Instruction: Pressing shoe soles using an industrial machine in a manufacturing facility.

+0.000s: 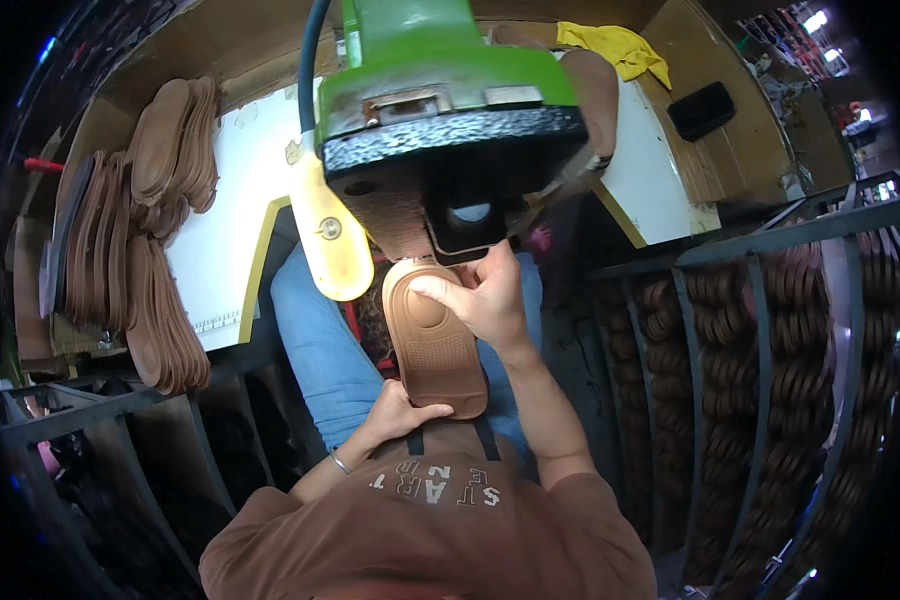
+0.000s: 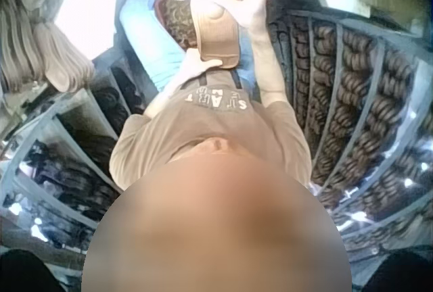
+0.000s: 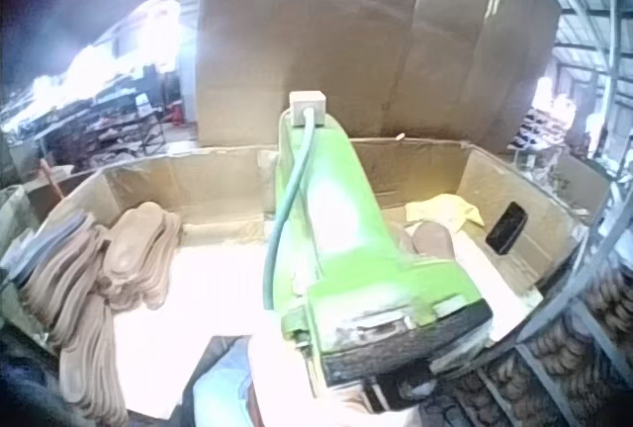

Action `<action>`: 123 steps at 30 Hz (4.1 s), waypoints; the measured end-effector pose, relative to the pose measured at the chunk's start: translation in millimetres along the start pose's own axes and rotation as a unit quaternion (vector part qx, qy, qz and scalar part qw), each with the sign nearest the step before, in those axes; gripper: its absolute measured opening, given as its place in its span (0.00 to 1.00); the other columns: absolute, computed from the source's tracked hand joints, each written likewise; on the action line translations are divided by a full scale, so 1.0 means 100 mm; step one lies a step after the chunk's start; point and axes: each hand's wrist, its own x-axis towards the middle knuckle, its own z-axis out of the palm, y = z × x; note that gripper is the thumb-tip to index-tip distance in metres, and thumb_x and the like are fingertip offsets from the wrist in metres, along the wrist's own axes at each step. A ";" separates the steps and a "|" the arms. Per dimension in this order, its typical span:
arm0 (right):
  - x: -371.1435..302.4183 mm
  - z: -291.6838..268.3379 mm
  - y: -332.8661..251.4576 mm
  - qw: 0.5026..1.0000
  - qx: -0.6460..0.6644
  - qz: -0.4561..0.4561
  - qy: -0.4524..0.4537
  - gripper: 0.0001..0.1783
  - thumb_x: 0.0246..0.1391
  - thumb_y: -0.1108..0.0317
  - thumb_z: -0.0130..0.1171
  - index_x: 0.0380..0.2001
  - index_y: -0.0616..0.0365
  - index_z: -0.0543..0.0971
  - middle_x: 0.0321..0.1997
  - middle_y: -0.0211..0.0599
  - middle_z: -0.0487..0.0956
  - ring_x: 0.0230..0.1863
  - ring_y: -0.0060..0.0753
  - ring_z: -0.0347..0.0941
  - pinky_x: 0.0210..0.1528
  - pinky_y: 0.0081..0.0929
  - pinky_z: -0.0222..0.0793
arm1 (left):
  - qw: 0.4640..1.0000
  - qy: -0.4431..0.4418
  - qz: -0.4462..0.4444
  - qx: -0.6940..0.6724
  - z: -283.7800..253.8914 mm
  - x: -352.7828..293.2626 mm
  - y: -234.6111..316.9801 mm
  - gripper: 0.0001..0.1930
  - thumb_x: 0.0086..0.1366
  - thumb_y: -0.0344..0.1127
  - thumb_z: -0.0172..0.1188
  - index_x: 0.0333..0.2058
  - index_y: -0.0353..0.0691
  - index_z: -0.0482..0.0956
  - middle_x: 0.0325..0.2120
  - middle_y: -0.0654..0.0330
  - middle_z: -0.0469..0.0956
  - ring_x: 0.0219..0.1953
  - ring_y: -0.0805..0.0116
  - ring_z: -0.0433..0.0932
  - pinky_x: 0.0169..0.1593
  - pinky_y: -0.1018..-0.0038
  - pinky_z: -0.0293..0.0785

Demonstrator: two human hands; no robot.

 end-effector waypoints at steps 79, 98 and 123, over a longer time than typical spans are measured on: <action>-0.33 -0.47 0.32 0.963 0.147 -0.013 0.227 0.23 0.43 0.81 0.54 0.46 0.62 0.68 0.42 0.35 0.73 0.45 0.27 0.70 0.51 0.24 0.65 | 0.905 0.269 0.107 -0.312 -1.10 0.07 0.65 0.18 0.52 0.26 0.62 0.42 0.24 0.75 0.34 0.54 0.79 0.36 0.72 0.78 0.41 0.78 0.73; -0.42 -0.07 0.42 0.994 0.061 0.010 0.091 0.26 0.43 0.73 0.65 0.47 0.67 0.70 0.46 0.40 0.75 0.45 0.28 0.73 0.47 0.24 0.69 | 0.961 0.206 0.187 -0.004 -0.67 0.76 1.01 0.10 0.57 0.33 0.62 0.30 0.30 0.77 0.18 0.61 0.73 0.21 0.80 0.62 0.25 0.78 0.64; -0.76 -1.56 -0.12 0.951 0.058 0.033 0.301 0.12 0.46 0.76 0.61 0.36 0.63 0.73 0.32 0.34 0.76 0.32 0.24 0.73 0.37 0.17 0.69 | 0.930 0.112 0.126 -0.327 -0.21 0.83 0.94 0.21 0.58 0.22 0.58 0.51 0.30 0.67 0.41 0.58 0.75 0.41 0.77 0.75 0.45 0.81 0.73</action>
